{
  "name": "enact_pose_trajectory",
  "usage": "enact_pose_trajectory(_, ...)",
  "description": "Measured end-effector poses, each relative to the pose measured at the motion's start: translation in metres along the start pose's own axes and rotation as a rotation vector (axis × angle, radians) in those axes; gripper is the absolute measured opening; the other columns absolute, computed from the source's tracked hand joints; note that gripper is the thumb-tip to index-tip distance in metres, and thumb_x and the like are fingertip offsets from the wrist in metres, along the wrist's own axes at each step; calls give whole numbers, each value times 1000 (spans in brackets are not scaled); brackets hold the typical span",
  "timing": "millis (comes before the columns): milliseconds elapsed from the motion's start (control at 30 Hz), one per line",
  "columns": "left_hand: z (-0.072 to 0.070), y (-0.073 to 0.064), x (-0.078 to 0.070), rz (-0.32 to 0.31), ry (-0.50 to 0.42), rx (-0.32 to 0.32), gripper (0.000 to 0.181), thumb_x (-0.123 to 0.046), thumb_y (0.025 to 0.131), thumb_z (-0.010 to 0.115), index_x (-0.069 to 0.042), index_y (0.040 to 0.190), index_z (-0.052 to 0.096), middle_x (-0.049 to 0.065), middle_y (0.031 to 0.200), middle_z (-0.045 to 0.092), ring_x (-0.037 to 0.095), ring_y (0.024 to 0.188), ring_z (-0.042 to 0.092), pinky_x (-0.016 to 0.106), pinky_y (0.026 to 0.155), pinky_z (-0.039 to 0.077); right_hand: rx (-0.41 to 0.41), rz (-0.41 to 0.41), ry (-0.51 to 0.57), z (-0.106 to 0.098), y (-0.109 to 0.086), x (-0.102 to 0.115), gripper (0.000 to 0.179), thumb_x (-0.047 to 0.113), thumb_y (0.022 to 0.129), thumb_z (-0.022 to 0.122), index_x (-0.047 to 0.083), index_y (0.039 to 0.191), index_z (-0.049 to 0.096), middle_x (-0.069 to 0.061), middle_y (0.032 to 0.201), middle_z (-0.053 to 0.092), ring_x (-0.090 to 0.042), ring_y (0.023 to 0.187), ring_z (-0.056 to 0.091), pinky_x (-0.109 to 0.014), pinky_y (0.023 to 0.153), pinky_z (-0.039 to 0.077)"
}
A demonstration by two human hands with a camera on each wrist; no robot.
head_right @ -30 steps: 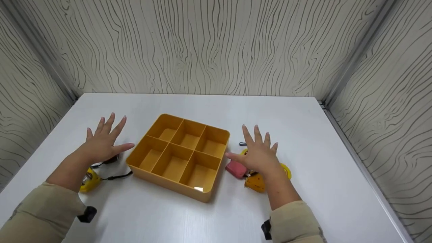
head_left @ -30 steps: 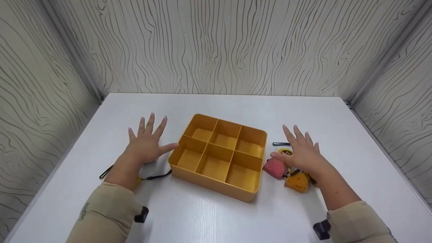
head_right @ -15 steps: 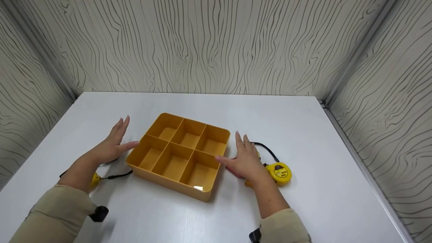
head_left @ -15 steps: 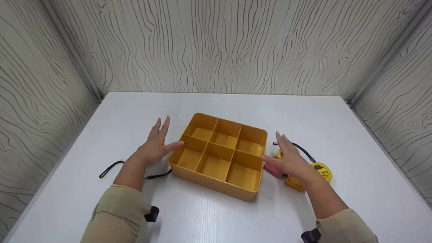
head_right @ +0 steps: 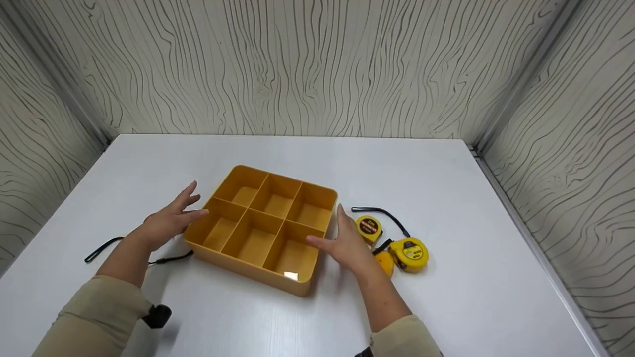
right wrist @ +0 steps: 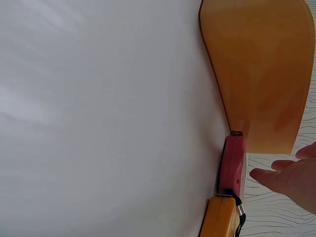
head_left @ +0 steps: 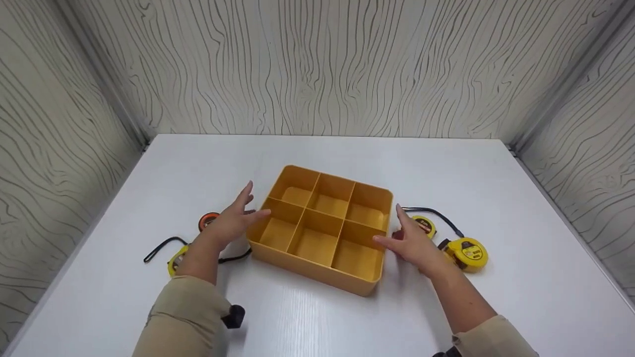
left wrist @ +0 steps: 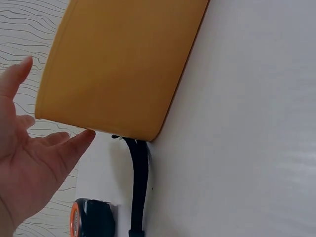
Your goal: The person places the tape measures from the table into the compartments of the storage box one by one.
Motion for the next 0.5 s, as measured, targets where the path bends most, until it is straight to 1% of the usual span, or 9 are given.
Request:
enact_pose_trajectory(67,2,1,2,-10,-23,10,99,-63,68,65,-42,144,6,0,151,19,29,134,27,53,105,25,3,-7,33,2,0,0,106,55,74,66,18,148,1,-18,148,19,-36,126,35,-51,103,31)
enact_pose_trajectory(167,4,2,6,-21,-36,13,80,-52,76,65,-39,143,22,-1,145,30,28,131,32,50,103,31,17,-25,105,5,1,-2,100,48,76,68,19,148,5,-17,149,20,-37,128,33,-50,102,31)
enact_pose_trajectory(233,4,3,8,-21,-33,10,65,-43,83,63,-37,140,32,-1,142,36,26,129,36,48,101,35,22,-35,148,7,2,-4,98,44,76,70,21,148,8,-17,147,24,-36,127,36,-49,101,34)
enact_pose_trajectory(300,4,4,10,-14,-56,10,53,-33,88,60,-33,137,40,-1,138,40,24,125,39,45,99,38,32,-52,192,8,2,-6,96,39,77,71,22,148,10,-17,146,26,-35,127,37,-48,101,34)
enact_pose_trajectory(400,4,4,11,4,-86,17,43,-24,91,56,-30,132,46,-1,133,45,21,121,44,41,96,42,41,-78,238,9,3,-8,95,34,78,72,21,148,9,-18,145,27,-35,128,35,-46,102,33)
enact_pose_trajectory(500,4,6,12,22,-111,30,40,-20,91,55,-29,130,49,-1,130,48,19,117,48,38,93,44,60,-95,261,9,3,-8,94,32,79,70,22,148,8,-19,146,26,-36,130,31,-46,103,32)
Point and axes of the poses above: each hand's wrist, its own y-axis towards the middle knuckle, its own z-axis out of the palm, x = y × z, the point moved 4 cm from there along y, towards the middle knuckle
